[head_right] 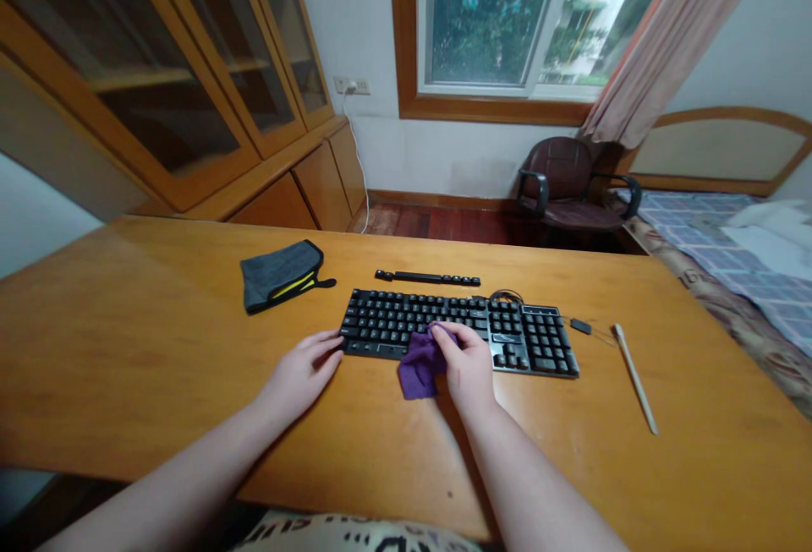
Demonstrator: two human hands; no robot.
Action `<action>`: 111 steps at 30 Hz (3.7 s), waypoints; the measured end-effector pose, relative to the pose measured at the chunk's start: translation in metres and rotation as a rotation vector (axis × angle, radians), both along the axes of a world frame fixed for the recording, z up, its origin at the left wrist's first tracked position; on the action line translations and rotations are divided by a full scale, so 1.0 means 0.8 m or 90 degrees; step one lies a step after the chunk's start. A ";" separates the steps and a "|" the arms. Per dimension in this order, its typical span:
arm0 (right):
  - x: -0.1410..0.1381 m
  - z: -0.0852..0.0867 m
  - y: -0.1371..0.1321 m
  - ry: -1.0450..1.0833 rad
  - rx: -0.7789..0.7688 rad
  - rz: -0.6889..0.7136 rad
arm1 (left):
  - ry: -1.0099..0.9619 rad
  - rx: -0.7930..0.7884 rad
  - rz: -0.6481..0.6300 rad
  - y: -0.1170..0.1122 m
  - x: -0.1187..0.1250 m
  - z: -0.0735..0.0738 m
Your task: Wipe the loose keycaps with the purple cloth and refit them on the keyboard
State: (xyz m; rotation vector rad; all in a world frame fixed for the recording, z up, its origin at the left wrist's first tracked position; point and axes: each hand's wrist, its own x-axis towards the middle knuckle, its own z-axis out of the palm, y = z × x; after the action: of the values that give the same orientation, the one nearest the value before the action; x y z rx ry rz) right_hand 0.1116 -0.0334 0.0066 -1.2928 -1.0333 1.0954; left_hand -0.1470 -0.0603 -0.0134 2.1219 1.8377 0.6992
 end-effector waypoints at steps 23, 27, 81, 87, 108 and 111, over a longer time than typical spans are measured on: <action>-0.001 -0.004 0.002 0.025 -0.015 0.008 | -0.288 -0.188 -0.133 0.245 -0.001 0.005; 0.000 0.000 0.002 0.006 0.025 0.017 | -0.338 -0.150 -0.072 0.241 -0.001 0.014; 0.006 0.007 0.000 -0.100 0.155 0.285 | -0.560 -0.044 -0.041 0.026 0.121 0.038; 0.005 -0.001 -0.002 -0.098 0.186 0.213 | -0.677 -0.161 -0.056 0.024 0.126 0.044; -0.002 -0.001 -0.001 0.084 -0.005 0.111 | -0.731 -0.173 -0.045 0.028 0.128 0.045; -0.001 -0.001 0.000 0.062 0.028 0.179 | -0.735 -0.203 -0.082 0.025 0.129 0.045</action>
State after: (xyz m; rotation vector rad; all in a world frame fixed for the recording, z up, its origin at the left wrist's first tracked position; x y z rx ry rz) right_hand 0.1104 -0.0333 0.0055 -1.0686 -1.1821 1.3255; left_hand -0.0438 -0.0402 0.0228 1.1483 1.0423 1.1534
